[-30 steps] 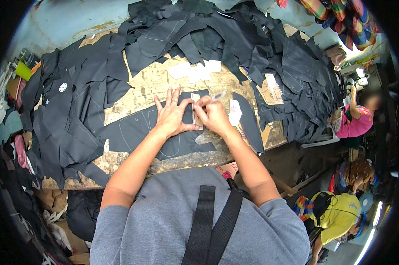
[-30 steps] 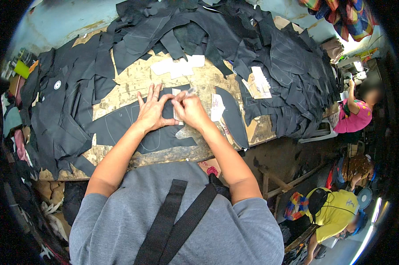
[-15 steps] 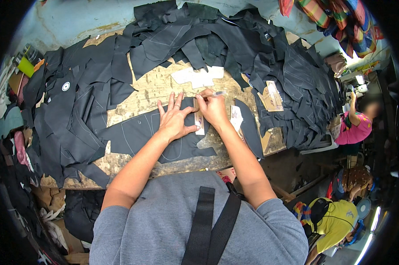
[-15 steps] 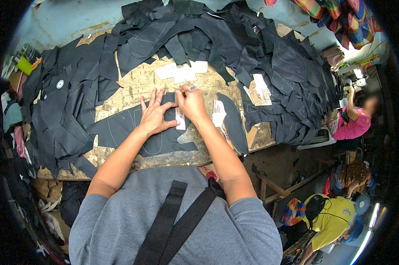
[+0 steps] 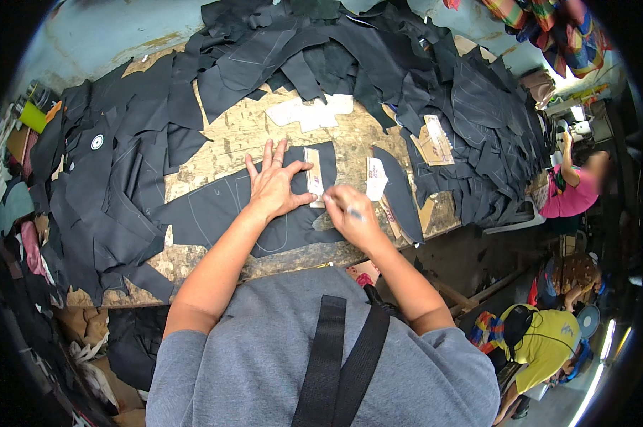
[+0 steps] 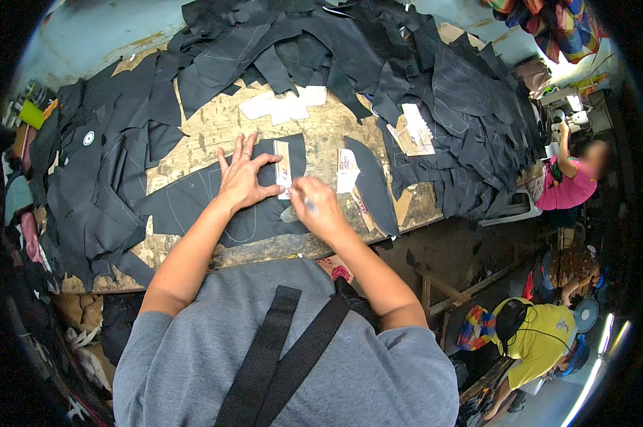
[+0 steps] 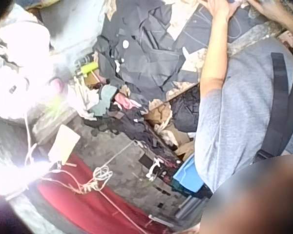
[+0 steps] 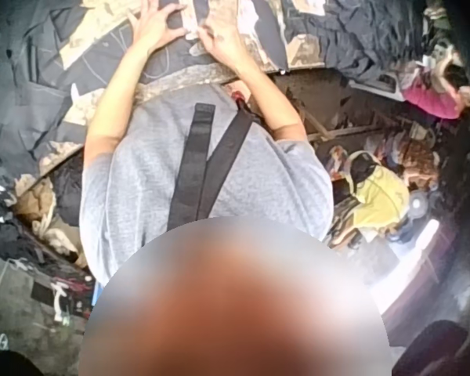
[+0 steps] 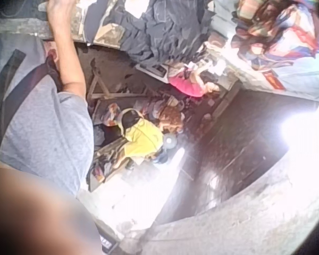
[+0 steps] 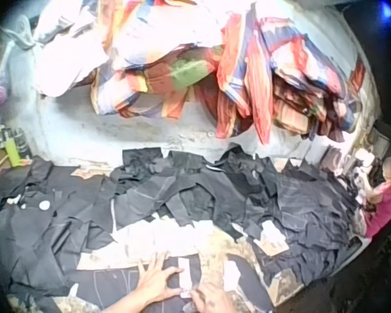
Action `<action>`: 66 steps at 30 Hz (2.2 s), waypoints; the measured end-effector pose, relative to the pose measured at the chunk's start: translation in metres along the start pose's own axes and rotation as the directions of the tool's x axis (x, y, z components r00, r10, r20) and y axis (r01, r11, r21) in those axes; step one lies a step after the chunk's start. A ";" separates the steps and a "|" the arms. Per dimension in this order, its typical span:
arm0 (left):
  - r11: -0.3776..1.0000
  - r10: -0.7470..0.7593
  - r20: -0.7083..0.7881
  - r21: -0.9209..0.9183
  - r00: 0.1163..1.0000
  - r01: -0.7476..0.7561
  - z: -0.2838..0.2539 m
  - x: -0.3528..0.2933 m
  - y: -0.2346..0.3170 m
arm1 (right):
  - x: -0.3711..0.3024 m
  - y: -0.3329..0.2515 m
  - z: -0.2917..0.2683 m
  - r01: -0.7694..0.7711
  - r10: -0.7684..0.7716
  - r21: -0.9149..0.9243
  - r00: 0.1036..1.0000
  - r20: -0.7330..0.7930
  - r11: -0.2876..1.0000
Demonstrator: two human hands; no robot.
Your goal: The person uses a small cardboard template and a white marker to trace outlines onto black fabric pieces on a worktable. They repeatedly reposition the template, trace edges, and move marked pieces aside while continuing the process.
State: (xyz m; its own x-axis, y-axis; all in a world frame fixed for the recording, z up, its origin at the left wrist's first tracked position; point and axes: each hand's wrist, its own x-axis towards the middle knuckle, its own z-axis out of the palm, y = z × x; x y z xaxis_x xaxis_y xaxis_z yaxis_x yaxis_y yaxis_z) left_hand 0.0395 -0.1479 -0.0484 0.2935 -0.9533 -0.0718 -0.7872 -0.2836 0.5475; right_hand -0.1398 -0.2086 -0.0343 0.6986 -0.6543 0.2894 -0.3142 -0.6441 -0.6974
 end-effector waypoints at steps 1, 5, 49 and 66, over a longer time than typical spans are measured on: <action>1.000 -0.003 0.004 0.002 1.000 0.003 0.000 0.000 0.000 | -0.010 -0.005 -0.003 -0.017 0.017 0.006 1.000 0.024 1.000; 1.000 0.007 0.000 0.010 1.000 -0.007 0.000 -0.001 0.000 | -0.018 -0.011 -0.001 -0.103 0.101 0.077 0.994 0.033 0.992; 0.988 0.115 0.079 0.096 0.990 -0.122 -0.015 -0.037 -0.019 | -0.001 -0.011 0.028 -0.321 0.357 0.436 0.934 -0.002 0.841; 0.991 0.117 0.157 0.042 0.981 -0.125 -0.026 -0.033 -0.014 | 0.001 -0.017 0.026 0.004 -0.054 0.238 0.978 0.201 0.971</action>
State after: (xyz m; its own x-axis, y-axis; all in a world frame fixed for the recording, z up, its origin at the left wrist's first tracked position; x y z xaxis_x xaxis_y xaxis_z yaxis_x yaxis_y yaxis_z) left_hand 0.0546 -0.1094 -0.0324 0.1107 -0.9843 -0.1375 -0.8396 -0.1667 0.5170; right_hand -0.1173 -0.1885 -0.0390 0.8295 -0.5257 0.1889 -0.1490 -0.5341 -0.8322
